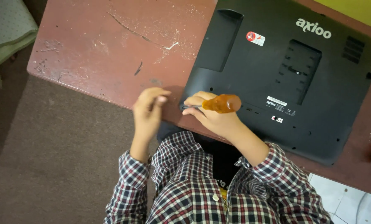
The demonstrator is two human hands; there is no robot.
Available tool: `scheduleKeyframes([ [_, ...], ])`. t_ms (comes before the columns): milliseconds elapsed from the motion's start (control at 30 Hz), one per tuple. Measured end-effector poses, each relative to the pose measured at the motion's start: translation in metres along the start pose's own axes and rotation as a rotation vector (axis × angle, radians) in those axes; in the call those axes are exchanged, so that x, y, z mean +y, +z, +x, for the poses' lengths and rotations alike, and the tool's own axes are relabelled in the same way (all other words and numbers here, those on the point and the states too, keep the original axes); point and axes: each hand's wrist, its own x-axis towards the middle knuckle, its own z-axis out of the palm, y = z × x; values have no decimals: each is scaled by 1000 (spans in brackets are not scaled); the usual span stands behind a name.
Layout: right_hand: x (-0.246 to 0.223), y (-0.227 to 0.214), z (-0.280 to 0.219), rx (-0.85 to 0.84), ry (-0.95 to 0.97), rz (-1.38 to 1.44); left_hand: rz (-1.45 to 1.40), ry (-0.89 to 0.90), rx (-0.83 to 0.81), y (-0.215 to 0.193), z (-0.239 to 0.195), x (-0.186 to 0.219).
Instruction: The person uses a screwdriver to tighten screws into the back panel of a black monitor. They rotate the monitor to access different screw holes and continue fastening the screws.
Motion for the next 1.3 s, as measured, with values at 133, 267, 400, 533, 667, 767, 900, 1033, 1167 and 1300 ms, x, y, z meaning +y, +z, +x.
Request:
scheduleKeyframes([
  [133, 21, 27, -12, 115, -96, -106, -117, -191, 219, -12, -7, 3],
  [267, 33, 46, -15, 325, -121, -161, -199, -243, 272, -9, -10, 5],
  [400, 21, 33, -7, 445, -153, 184, -191, -252, 250, -6, -8, 7],
  [533, 16, 26, -7, 451, -85, 215, -81, -177, 109, -2, -9, 9],
  [667, 8, 16, -1, 495, -58, 345, 26, -108, -33, 13, -15, 13],
  [767, 8, 15, -1, 507, -55, 444, 45, -128, -22, 22, -18, 10],
  [900, 8, 14, -1, 540, -55, 501, 13, -149, -18, 26, -16, 10],
  [1033, 6, 14, 0, 548, -51, 503, -15, -158, -29, 24, -13, 13],
  [1167, 7, 16, -3, 573, -23, 494, 20, -94, -35, 20, -2, 13],
  [1300, 8, 5, -2, 650, 15, 542, 503, 103, 66, 8, 35, -31],
])
